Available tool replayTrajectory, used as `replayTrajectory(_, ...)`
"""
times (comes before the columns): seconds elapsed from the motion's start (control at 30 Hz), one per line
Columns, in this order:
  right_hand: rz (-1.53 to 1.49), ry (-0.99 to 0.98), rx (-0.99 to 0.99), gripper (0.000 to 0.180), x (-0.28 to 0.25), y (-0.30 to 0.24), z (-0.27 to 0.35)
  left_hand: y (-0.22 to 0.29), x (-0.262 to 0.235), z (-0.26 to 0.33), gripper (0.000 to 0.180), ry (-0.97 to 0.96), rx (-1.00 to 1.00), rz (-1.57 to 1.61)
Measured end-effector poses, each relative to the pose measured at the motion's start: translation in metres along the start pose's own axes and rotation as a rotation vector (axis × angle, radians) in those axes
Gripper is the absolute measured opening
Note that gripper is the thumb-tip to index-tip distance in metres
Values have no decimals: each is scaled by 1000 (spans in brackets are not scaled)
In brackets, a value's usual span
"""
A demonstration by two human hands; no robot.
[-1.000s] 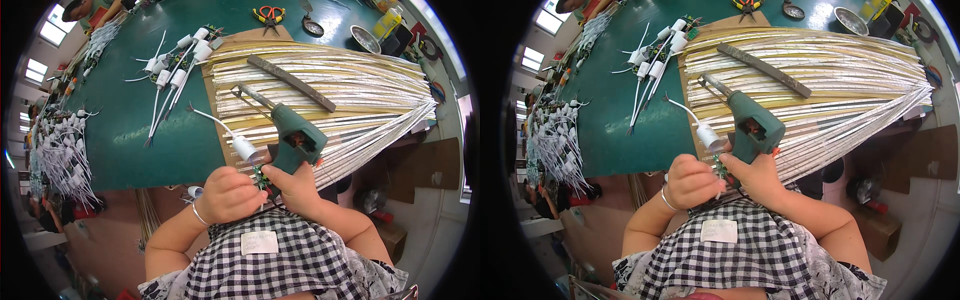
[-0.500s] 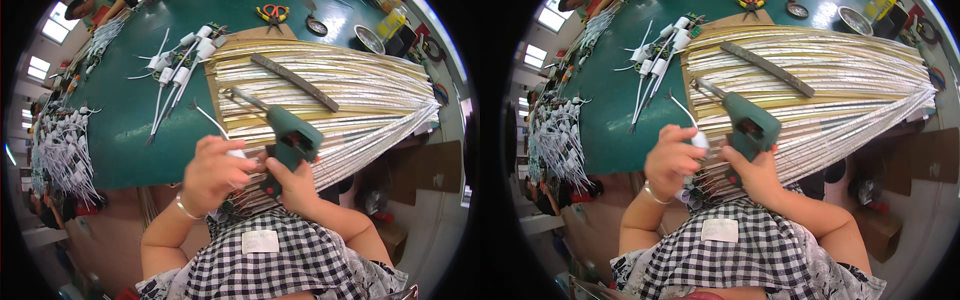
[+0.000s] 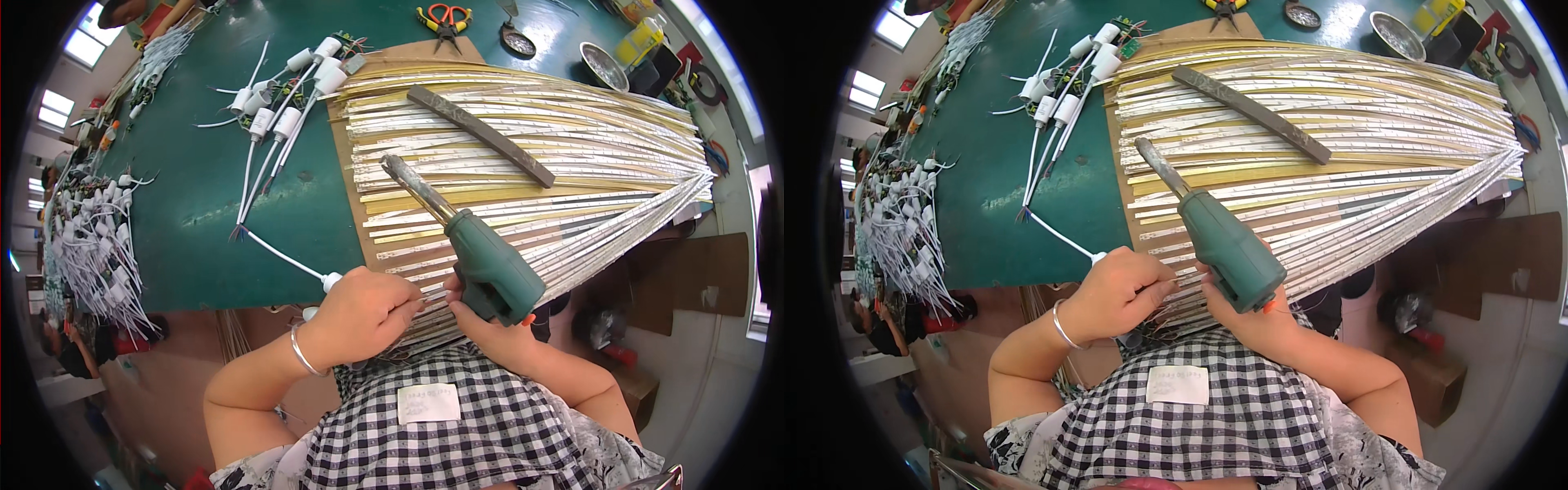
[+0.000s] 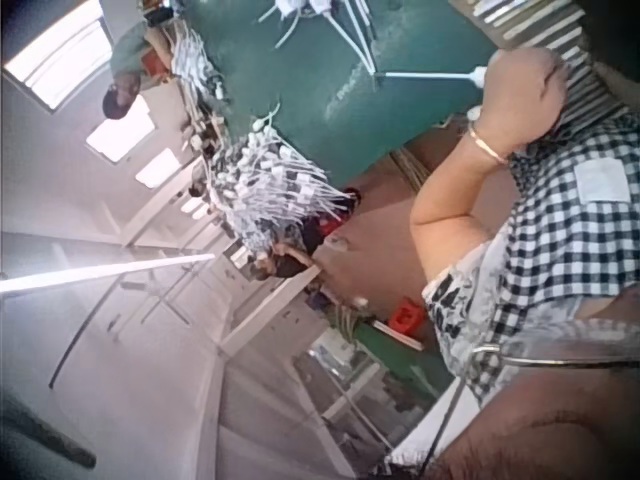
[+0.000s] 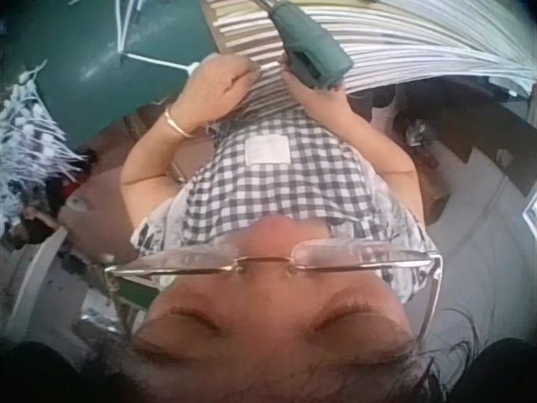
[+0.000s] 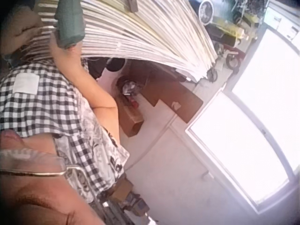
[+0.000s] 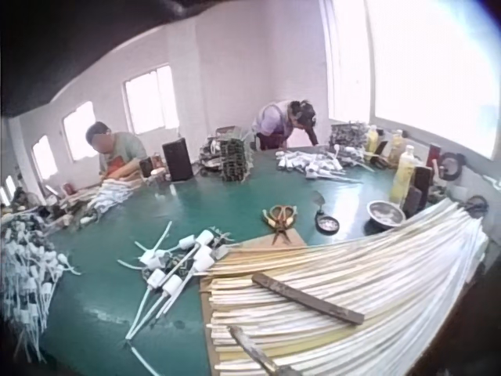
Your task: The person solders electronic wire components onto the ends of LED light strips using a soldering gun.
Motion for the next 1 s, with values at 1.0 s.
replayTrajectory(1.0, 66, 54, 267, 14, 10, -3, -10, -7, -3, 16, 10, 335, -113, 165)
Point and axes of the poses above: each hand's wrist, its own z-axis away from the middle knuckle, its own x-axis out of the palm, y = z × x, the point moved 7 cm from there along -z, towards the middle knuckle, and after that the axes turned 14 degrees about -y, right-handed, at the moved point
